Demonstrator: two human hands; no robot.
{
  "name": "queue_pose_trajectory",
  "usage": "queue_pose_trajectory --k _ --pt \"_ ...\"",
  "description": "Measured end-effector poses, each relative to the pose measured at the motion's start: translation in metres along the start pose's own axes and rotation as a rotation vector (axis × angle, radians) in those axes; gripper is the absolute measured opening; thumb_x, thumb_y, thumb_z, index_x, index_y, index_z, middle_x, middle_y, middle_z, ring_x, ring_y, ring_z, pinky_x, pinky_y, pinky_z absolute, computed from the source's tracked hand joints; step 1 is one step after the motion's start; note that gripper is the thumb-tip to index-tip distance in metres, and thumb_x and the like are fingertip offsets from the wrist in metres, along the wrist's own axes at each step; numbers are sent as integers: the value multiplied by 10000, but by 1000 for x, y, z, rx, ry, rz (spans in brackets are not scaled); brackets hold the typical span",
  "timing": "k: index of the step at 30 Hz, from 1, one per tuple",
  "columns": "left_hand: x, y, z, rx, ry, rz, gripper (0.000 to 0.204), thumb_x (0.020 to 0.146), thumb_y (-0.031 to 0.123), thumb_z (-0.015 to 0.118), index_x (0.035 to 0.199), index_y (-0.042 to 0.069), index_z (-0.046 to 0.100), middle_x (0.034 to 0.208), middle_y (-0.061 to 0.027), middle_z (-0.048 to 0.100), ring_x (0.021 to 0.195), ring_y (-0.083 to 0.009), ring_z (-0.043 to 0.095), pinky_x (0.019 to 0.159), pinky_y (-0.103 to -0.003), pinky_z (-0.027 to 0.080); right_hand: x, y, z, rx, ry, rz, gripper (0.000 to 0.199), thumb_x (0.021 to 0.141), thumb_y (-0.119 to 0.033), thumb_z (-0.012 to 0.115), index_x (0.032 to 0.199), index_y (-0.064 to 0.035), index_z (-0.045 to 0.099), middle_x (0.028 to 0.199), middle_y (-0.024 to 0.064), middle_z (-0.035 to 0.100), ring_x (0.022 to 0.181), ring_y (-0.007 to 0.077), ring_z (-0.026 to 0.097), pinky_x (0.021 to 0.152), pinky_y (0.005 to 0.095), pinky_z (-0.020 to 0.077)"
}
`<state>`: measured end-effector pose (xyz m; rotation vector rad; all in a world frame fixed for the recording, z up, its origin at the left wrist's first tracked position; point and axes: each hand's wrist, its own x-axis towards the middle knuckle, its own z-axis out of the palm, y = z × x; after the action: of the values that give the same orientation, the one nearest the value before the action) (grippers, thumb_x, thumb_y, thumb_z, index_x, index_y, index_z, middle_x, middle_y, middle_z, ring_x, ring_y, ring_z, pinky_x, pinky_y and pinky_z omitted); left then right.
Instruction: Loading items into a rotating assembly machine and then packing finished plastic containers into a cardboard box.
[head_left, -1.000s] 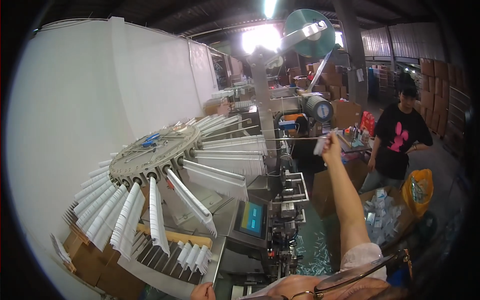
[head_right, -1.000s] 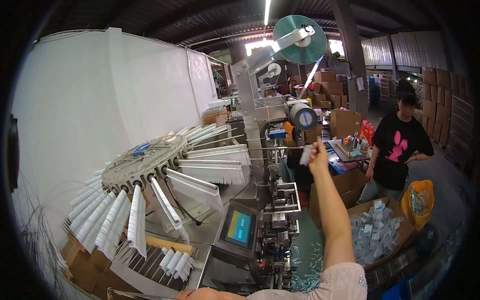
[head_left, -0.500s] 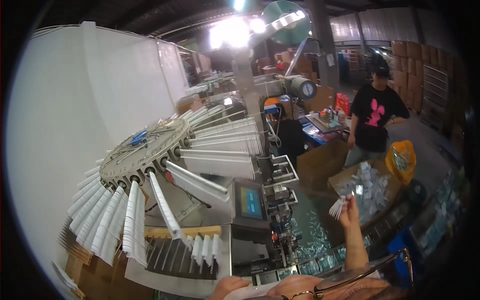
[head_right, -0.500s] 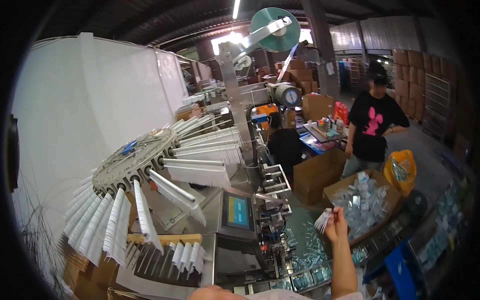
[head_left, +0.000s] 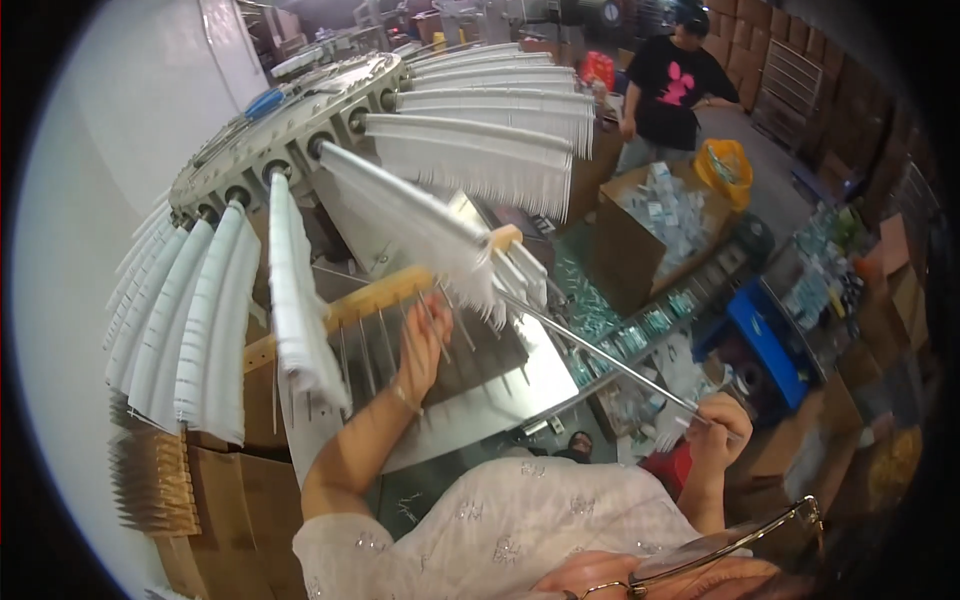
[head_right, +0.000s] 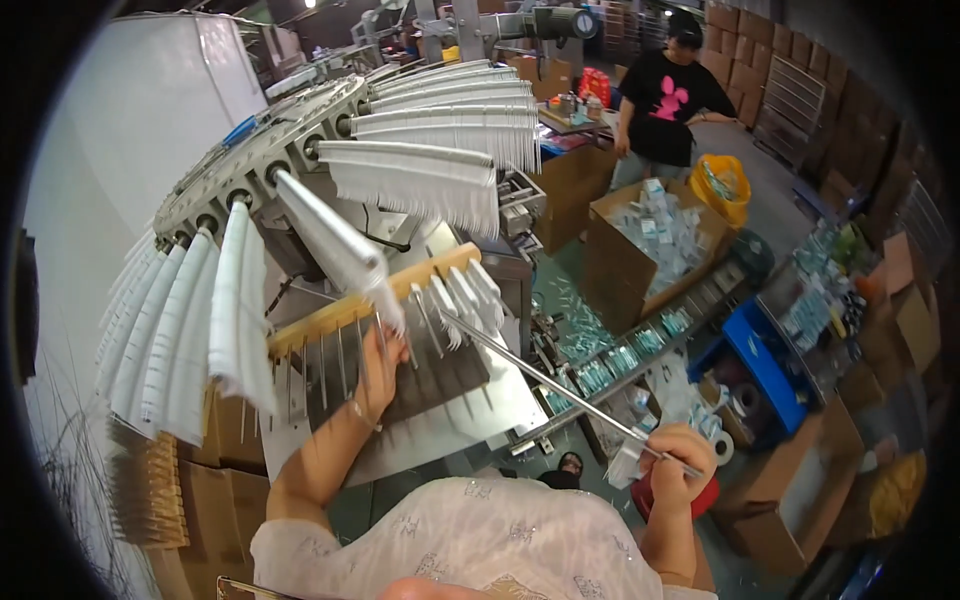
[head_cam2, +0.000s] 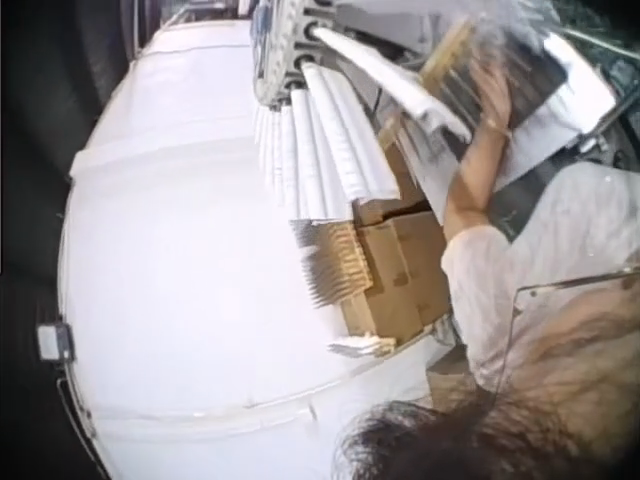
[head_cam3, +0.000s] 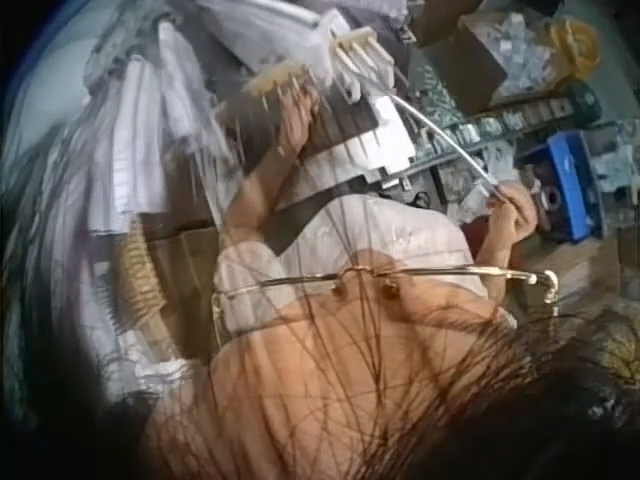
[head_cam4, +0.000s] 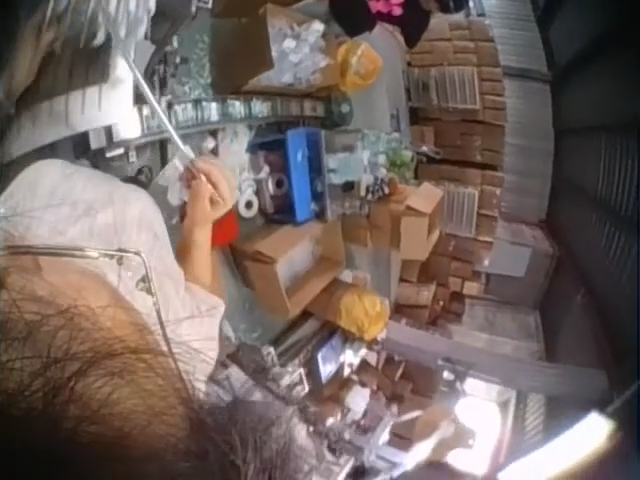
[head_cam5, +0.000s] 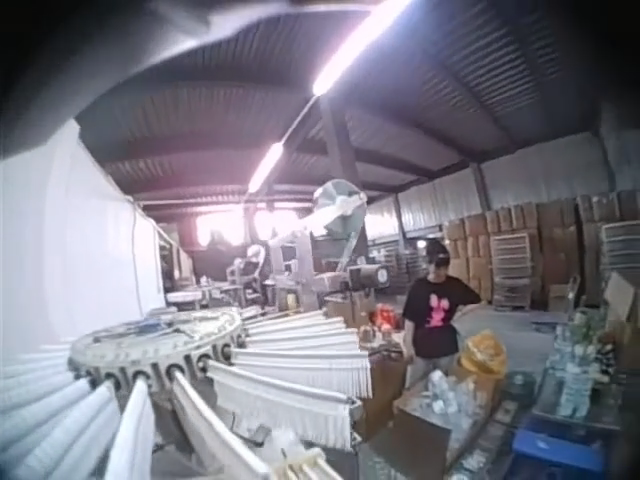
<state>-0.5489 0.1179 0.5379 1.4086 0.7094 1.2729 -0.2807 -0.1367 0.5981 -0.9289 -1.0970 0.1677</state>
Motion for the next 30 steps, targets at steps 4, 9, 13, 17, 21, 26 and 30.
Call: queue_pose_trajectory --k 4,9,13,17,21,26,30 --pt "26 -7 13 -43 -56 -34 135 775 46 540 867 20 445 690 -1 459 617 -67 434 522 -218 373 -20 -54 31 -325 -205 -193 162 736 -129 484 690 8 559 497 48 504 432 147 473 445 236 349" --pt "30 -21 16 196 68 270 186 741 102 610 679 -3 469 567 -64 470 535 -83 431 484 -246 365 -17 -86 71 -514 -371 -294 141 642 -13 591 782 6 594 628 92 560 515 198 529 463 266 411" --pt "13 1 21 196 -64 236 102 789 4 512 876 -45 489 737 -44 528 662 -85 505 625 -207 439 -11 -91 97 -567 -416 -275 148 645 10 596 793 5 594 643 95 557 528 205 529 466 270 406" --pt "-50 51 46 304 -243 141 230 721 38 601 941 -11 558 613 13 486 549 -54 422 503 -198 376 -10 -77 100 -562 -385 -316 151 641 21 593 792 7 592 635 92 550 525 207 526 462 267 403" --pt "-50 40 38 365 -290 330 314 730 62 592 1034 8 536 618 40 448 555 -33 393 489 -194 343 -27 -81 69 -578 -307 -380 118 645 25 572 761 16 586 617 100 540 503 205 518 447 267 397" --pt "33 -22 12 -544 -38 -172 135 824 181 468 873 66 520 587 6 448 481 -54 375 404 -186 294 -15 -101 68 -590 -291 -369 91 642 49 515 700 17 577 570 89 528 468 188 503 441 249 371" --pt "44 -15 25 -367 -204 -152 152 841 223 458 758 96 466 558 7 423 421 -60 343 361 -193 244 3 -92 80 -628 -403 -291 105 646 17 585 749 2 593 614 95 541 506 206 521 447 266 392"
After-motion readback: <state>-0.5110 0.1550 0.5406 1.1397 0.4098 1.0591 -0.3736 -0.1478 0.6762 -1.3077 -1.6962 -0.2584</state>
